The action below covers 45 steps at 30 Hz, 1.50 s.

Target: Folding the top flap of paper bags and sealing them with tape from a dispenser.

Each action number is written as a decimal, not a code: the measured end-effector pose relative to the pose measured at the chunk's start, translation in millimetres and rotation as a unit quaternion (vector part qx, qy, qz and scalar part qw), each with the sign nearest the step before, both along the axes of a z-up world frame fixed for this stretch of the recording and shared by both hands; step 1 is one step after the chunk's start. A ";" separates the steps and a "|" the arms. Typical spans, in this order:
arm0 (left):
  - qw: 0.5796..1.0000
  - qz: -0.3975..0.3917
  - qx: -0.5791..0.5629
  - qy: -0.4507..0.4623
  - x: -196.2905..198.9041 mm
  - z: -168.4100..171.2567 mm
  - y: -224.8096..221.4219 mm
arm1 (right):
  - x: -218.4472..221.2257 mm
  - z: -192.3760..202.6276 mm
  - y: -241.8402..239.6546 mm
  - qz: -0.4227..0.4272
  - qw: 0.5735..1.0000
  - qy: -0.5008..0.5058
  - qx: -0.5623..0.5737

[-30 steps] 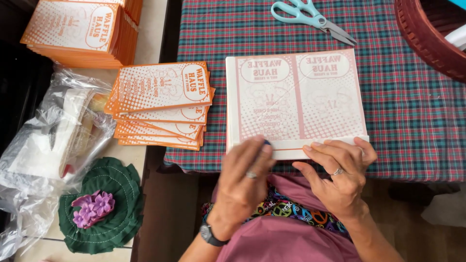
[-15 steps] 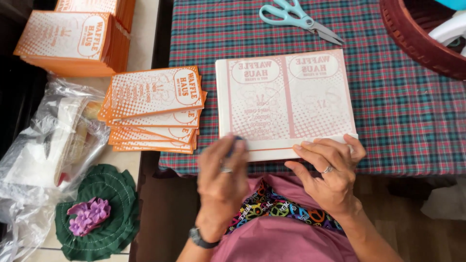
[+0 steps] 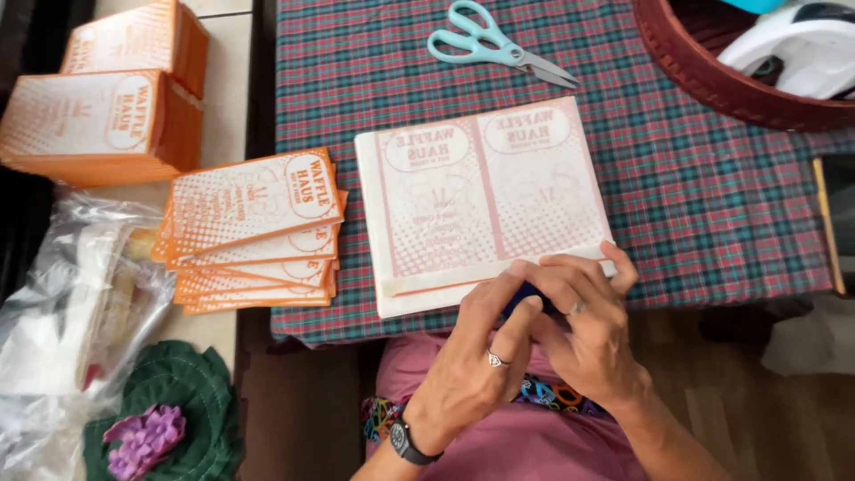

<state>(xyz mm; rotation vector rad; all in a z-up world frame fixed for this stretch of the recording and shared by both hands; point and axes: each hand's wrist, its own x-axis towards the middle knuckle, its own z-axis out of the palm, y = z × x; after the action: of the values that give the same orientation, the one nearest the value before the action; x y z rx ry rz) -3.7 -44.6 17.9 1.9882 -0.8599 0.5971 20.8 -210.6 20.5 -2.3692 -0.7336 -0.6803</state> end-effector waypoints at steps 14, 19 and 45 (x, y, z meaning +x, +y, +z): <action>0.967 0.211 0.143 -0.012 8.6 12.1 79.5 | 2.1 4.5 4.3 -0.020 0.997 0.035 0.069; 0.972 0.165 0.169 0.000 23.5 20.2 93.3 | 5.5 11.1 -21.5 -0.036 0.983 0.026 0.179; 0.915 0.020 0.375 -0.149 43.9 21.9 108.1 | -3.6 13.6 33.2 0.005 1.000 -0.015 -0.006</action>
<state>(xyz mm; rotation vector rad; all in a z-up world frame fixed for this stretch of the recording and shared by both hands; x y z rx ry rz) 40.2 63.5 39.8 2.6454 -1.3905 0.6660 17.2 -177.4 34.0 -2.3691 -0.7642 -0.7094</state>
